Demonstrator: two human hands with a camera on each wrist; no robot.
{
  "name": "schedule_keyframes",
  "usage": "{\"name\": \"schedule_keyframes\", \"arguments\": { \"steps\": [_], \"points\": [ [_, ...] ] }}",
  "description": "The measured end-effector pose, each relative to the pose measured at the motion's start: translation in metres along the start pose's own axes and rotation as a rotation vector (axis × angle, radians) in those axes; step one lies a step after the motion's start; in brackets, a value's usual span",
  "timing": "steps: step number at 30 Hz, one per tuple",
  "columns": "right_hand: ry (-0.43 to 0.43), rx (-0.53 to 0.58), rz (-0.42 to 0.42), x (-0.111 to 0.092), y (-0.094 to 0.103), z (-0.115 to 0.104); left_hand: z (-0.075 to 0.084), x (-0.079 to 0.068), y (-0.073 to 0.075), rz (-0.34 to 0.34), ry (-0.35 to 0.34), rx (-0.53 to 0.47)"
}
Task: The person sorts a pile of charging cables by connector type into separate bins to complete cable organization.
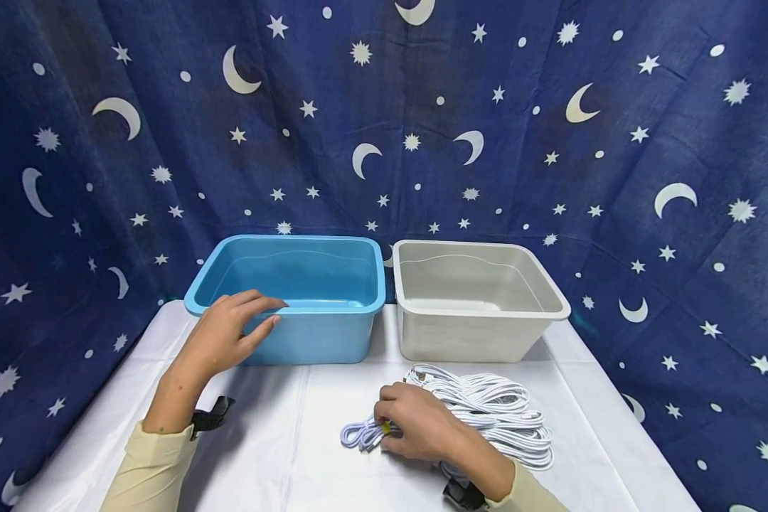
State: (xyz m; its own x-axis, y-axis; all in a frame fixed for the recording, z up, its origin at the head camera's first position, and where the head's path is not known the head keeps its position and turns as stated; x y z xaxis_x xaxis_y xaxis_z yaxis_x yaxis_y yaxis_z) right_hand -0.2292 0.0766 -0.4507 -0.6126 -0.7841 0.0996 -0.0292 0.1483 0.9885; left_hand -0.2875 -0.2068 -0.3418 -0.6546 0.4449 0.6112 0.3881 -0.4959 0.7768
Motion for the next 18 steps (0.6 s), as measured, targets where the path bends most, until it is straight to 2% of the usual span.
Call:
{"name": "schedule_keyframes", "arguments": {
  "steps": [18],
  "points": [
    [0.044, -0.079, 0.04, -0.0007, -0.0026, -0.0069, 0.0011, 0.001, -0.0005, 0.007, 0.0, -0.001]
  ]
}}
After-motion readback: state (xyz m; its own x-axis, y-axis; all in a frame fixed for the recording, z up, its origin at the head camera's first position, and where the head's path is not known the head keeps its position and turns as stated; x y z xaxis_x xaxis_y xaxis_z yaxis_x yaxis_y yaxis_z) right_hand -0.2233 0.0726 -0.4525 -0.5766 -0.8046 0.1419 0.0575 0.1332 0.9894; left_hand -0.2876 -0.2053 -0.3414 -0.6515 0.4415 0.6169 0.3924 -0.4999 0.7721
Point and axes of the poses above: each hand's wrist, its own x-axis towards the middle knuckle, its own y-axis out of the back of the hand, z = x × y, the point moved 7 cm from there along x, towards the middle knuckle, and after that the axes turned 2 degrees about -z, right-handed, at the moved point
